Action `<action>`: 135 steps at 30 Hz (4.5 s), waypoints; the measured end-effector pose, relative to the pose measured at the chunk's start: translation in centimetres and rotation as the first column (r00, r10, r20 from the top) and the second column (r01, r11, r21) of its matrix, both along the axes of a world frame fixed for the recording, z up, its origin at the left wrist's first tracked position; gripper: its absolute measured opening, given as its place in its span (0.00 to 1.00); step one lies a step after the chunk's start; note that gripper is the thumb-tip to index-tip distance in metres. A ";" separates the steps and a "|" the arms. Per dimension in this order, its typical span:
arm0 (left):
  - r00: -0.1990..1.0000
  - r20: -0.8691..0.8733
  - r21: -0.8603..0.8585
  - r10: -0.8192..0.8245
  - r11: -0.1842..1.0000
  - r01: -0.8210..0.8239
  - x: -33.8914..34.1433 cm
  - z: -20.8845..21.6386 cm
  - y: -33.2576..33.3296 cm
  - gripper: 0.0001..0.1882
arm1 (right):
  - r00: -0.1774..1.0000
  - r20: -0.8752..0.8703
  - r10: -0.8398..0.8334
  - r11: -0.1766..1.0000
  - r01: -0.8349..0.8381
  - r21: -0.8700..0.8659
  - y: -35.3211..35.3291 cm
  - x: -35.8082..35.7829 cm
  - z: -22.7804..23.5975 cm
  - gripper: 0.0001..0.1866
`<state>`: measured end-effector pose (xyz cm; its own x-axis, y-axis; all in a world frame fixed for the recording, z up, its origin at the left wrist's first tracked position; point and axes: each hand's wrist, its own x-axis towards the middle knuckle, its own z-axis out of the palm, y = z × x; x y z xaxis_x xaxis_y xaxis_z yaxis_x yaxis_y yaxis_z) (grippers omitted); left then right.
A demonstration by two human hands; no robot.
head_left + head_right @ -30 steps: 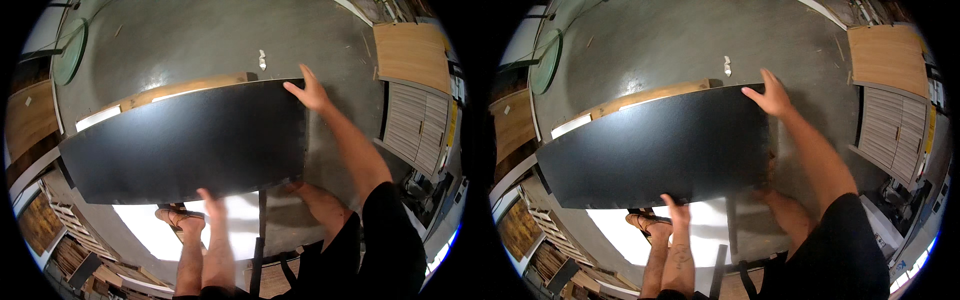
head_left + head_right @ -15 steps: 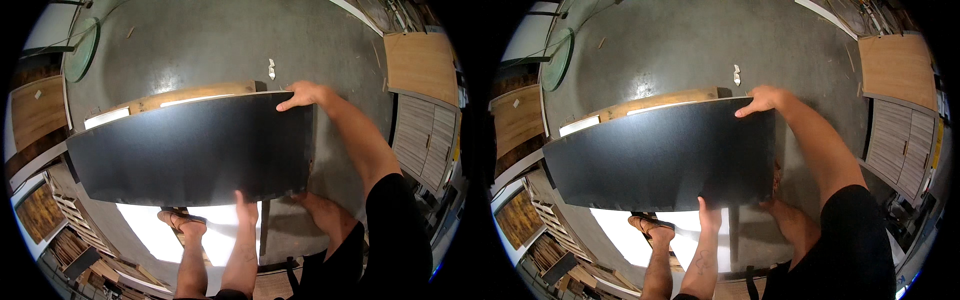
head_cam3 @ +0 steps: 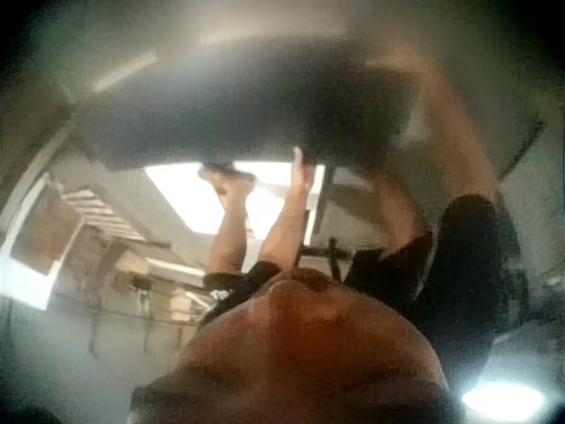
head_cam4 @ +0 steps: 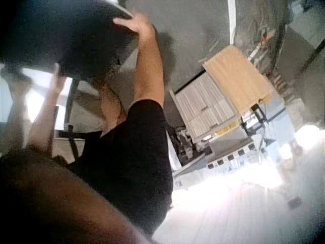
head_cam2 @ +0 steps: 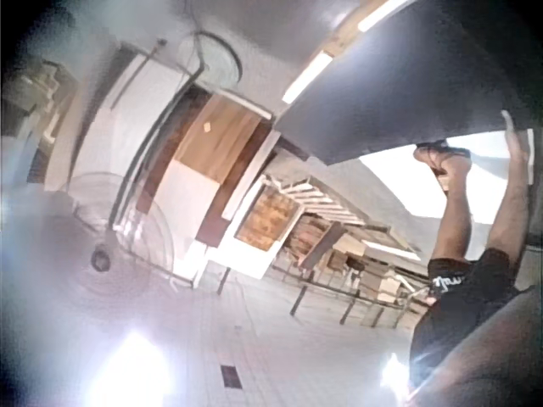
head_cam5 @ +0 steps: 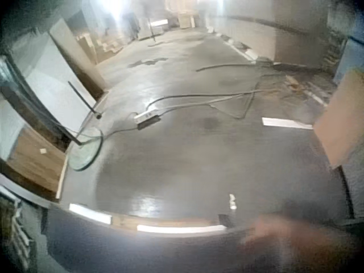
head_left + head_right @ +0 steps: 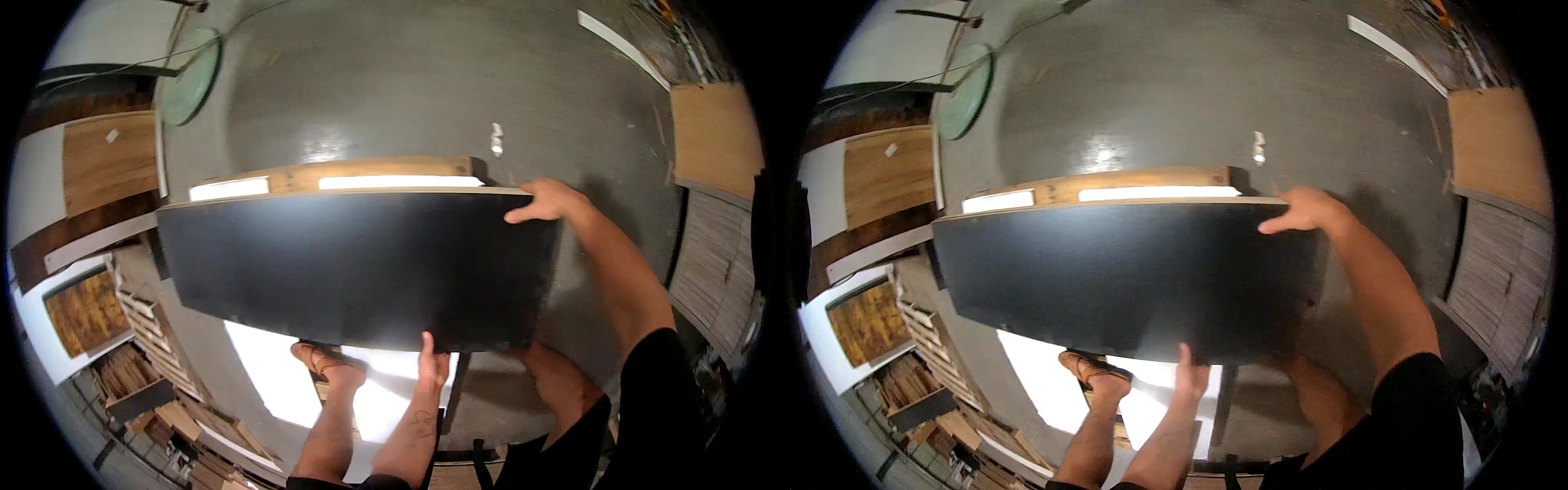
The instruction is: The person picks up large wood panels from a stack and loads them into a panel saw machine, using a hand-held tool to assist in positioning.
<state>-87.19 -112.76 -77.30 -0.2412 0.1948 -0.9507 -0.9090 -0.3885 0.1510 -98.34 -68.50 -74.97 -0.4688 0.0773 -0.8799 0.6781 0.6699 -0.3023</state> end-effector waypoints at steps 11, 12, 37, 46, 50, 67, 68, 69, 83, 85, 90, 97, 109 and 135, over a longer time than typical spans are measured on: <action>0.976 -0.199 -0.152 0.093 0.981 -0.124 -4.9 -1.6 -6.6 0.33 | 0.996 -0.001 -0.084 0.992 0.084 -0.099 -0.1 0.0 0.0 0.49; 0.961 -0.262 -0.141 0.086 0.982 -0.126 -6.7 -1.6 -7.9 0.32 | 0.995 -0.005 -0.102 0.988 0.101 -0.116 0.1 0.2 -0.2 0.49; 0.965 -0.238 -0.252 0.112 0.952 -0.173 -13.5 -2.6 -11.8 0.34 | 0.966 0.039 -0.257 0.963 0.260 -0.078 1.0 1.4 -0.9 0.38; 0.958 -0.193 -0.161 0.213 0.956 -0.245 -12.7 -1.7 -9.6 0.24 | 0.976 0.074 -0.206 0.975 0.211 -0.070 1.5 0.0 1.0 0.31; 0.976 -0.177 -0.222 0.126 0.961 -0.164 -12.2 -1.7 -9.1 0.26 | 0.979 0.115 -0.170 0.985 0.173 -0.021 2.3 0.2 1.3 0.34; 0.998 -0.062 -0.178 0.012 0.984 -0.023 -3.9 -0.2 -0.8 0.32 | 0.972 0.193 -0.135 0.973 0.093 0.211 2.0 1.8 1.1 0.54; 0.997 -0.070 -0.138 0.020 0.990 -0.030 -3.9 -0.5 -1.0 0.32 | 0.975 0.192 -0.108 0.975 0.066 0.213 2.4 2.1 0.4 0.55; 0.997 -0.077 -0.099 0.029 0.994 -0.037 -3.7 -1.0 -1.5 0.32 | 0.978 0.192 -0.080 0.976 0.038 0.213 2.5 2.4 -0.2 0.57; 0.995 -0.092 -0.071 -0.027 0.997 0.020 -3.8 -1.5 -2.4 0.32 | 0.996 0.082 -0.042 0.988 0.030 0.149 3.2 2.1 0.1 0.55; 0.994 -0.096 -0.110 -0.059 0.993 0.049 -3.9 -1.3 -2.2 0.34 | 0.984 0.140 -0.106 0.987 0.088 0.133 2.6 1.5 0.9 0.55; 0.965 0.024 -0.283 -0.260 0.924 0.256 -4.5 -0.4 -2.9 0.39 | 0.988 -0.156 -0.007 0.928 0.065 0.368 1.1 3.2 2.0 0.54; -0.005 0.047 -0.602 -0.999 -0.032 0.798 -8.7 6.9 -16.4 0.39 | 0.898 -0.416 -0.146 0.896 0.299 0.330 -9.2 16.2 11.5 0.47; 0.517 0.354 -0.794 -0.779 0.041 0.606 -7.7 46.8 -30.0 0.38 | 0.628 0.202 -0.752 0.659 0.729 0.185 -13.2 41.4 29.1 0.47; 0.704 -0.177 -0.629 -0.688 0.629 0.456 14.9 37.8 -17.9 0.43 | 0.782 -0.053 -0.621 0.764 0.618 0.187 -5.5 52.3 44.1 0.32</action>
